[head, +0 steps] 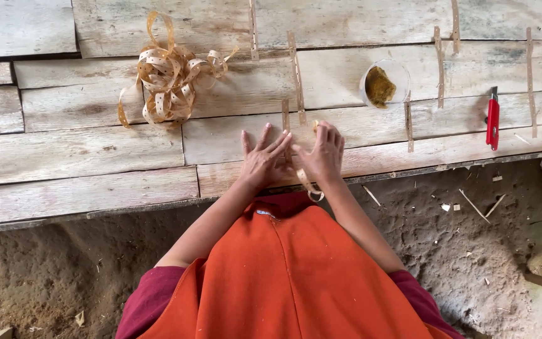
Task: The person is filling gaps between wooden planks by inserting thin wood strips coated with an adhesive substance.
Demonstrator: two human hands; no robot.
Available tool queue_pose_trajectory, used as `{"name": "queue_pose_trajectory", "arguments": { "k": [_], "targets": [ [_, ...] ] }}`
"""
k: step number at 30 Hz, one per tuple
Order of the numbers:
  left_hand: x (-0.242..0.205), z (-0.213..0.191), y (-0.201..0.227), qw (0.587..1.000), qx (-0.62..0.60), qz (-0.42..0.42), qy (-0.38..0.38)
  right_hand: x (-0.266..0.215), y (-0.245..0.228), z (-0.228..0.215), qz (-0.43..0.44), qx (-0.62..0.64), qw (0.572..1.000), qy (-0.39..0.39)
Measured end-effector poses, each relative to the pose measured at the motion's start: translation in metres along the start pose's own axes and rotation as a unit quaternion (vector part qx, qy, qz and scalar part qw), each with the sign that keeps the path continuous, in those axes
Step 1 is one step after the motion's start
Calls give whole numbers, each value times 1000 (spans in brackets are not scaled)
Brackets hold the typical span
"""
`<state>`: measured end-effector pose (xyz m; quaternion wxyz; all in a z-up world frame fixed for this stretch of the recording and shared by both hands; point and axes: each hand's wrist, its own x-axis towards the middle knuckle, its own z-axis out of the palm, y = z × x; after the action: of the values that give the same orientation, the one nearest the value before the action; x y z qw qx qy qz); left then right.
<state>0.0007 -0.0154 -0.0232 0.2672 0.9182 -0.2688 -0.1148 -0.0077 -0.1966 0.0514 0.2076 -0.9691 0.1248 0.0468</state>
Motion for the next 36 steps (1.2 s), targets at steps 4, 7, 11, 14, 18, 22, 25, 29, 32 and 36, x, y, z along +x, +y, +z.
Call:
{"name": "queue_pose_trajectory", "arguments": {
  "k": [4,7,11,14,18,22,25,29,32,36],
  "targets": [
    [0,3,3,1000,17,-16,-13,-11,-12,3,-26,-15,999,-27],
    [2,1,3,1000,20,-12,-11,-5,-6,13,-14,6,1000,-25],
    [0,-4,5,1000,10,-17,-23,-2,3,24,27,35,998,-44],
    [4,-4,3,1000,6,-13,-24,2,3,25,40,43,997,-52],
    [4,-13,8,999,12,-21,-28,2,-3,23,44,47,997,-44],
    [2,-11,10,999,9,-29,-26,2,10,36,39,33,998,-33],
    [-4,-11,12,999,14,-25,-24,-1,12,41,29,10,999,-15],
    [1,-24,15,999,-1,-31,-24,25,16,46,26,13,999,14],
    [1,-18,14,999,-13,-36,-25,35,21,54,11,14,999,28],
    [-2,-24,16,999,-32,-25,-26,28,30,58,-8,18,1000,16]
  ]
}}
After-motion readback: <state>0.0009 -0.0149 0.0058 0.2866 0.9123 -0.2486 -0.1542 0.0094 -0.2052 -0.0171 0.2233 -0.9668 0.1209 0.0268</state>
